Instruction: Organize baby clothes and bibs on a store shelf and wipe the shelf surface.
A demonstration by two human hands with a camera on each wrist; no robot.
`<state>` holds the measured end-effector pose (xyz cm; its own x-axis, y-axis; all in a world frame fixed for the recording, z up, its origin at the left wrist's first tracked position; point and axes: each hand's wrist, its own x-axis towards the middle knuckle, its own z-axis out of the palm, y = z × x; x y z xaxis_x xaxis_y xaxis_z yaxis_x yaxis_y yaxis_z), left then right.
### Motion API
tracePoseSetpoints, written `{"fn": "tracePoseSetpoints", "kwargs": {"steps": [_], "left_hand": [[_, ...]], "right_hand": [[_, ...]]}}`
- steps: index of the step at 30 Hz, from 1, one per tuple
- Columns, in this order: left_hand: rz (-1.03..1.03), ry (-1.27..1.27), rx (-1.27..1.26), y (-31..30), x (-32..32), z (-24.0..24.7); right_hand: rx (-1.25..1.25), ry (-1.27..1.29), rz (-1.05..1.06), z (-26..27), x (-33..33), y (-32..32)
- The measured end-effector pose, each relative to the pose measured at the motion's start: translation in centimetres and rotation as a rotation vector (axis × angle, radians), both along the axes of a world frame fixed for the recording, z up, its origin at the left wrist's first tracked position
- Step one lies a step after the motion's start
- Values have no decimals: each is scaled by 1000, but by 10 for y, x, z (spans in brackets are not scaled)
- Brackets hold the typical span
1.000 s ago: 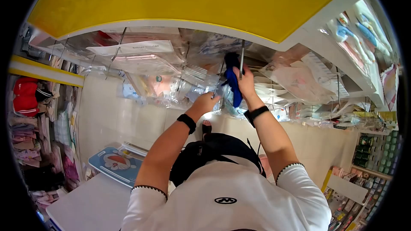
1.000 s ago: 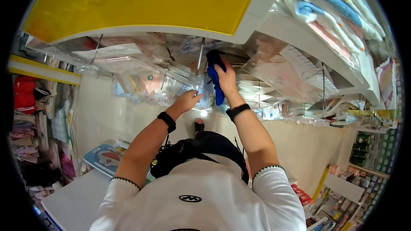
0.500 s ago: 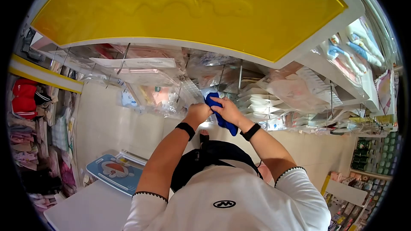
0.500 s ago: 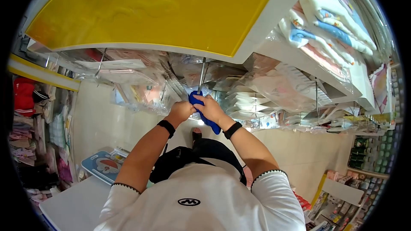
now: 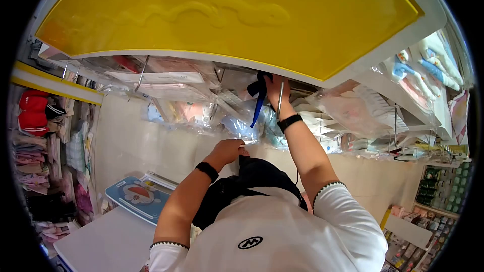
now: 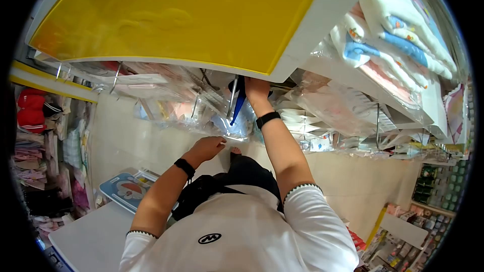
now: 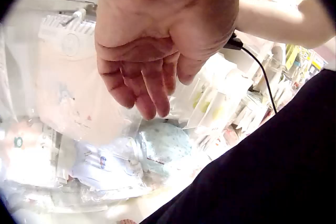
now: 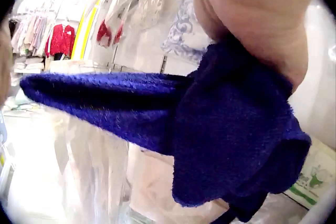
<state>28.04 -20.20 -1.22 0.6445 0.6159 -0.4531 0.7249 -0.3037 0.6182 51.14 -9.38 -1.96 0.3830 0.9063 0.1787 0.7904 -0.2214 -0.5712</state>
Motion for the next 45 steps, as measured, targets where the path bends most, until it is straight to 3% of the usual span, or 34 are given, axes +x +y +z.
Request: {"fn": "tracePoseSetpoints", "kwargs": {"steps": [5, 7, 10, 14, 18, 21, 23, 26, 29, 31, 32, 33, 35, 37, 42, 43, 45], "left_hand": [[93, 75, -12, -12, -30, 5], [131, 75, -53, -19, -35, 5], [132, 55, -48, -26, -44, 1], [121, 30, -65, -33, -49, 0], [62, -6, -20, -33, -53, -9], [53, -40, -33, -37, -54, -4], [67, -64, -100, -39, -54, -5], [198, -321, 11, -51, -47, 11], [232, -675, 305, -56, -25, 30], [265, -564, -136, -59, -19, 49], [429, -714, -368, -60, -11, 51], [438, -638, -273, -54, -9, 46], [709, -924, -643, -51, -6, 58], [815, -1095, -719, -50, -5, 71], [752, -1165, -752, -50, -18, 85], [578, -1110, -647, -49, -21, 89], [737, -1117, -379, -62, -5, 90]], "right_hand": [[-212, -119, -55, 2, 10, -3], [-306, -57, -164, 17, 16, -12], [-115, -58, -253, 12, 25, -23], [-210, -65, -259, 29, 15, -34], [24, -77, 10, 17, 11, -55], [52, -15, 49, 31, -9, -88], [117, 88, 105, 39, -20, -116], [154, 177, 184, 56, -38, -160], [132, 477, 331, 72, -64, -195], [78, 676, 324, 98, -87, -209], [124, 683, 279, 96, -93, -209], [171, 686, 241, 93, -98, -208], [226, 851, 159, 76, -112, -206], [180, 1002, 186, 82, -131, -210], [32, 1559, 79, 89, -127, -194], [27, 1518, 126, 92, -120, -183], [-227, 1258, 299, 94, -96, -156]]}}
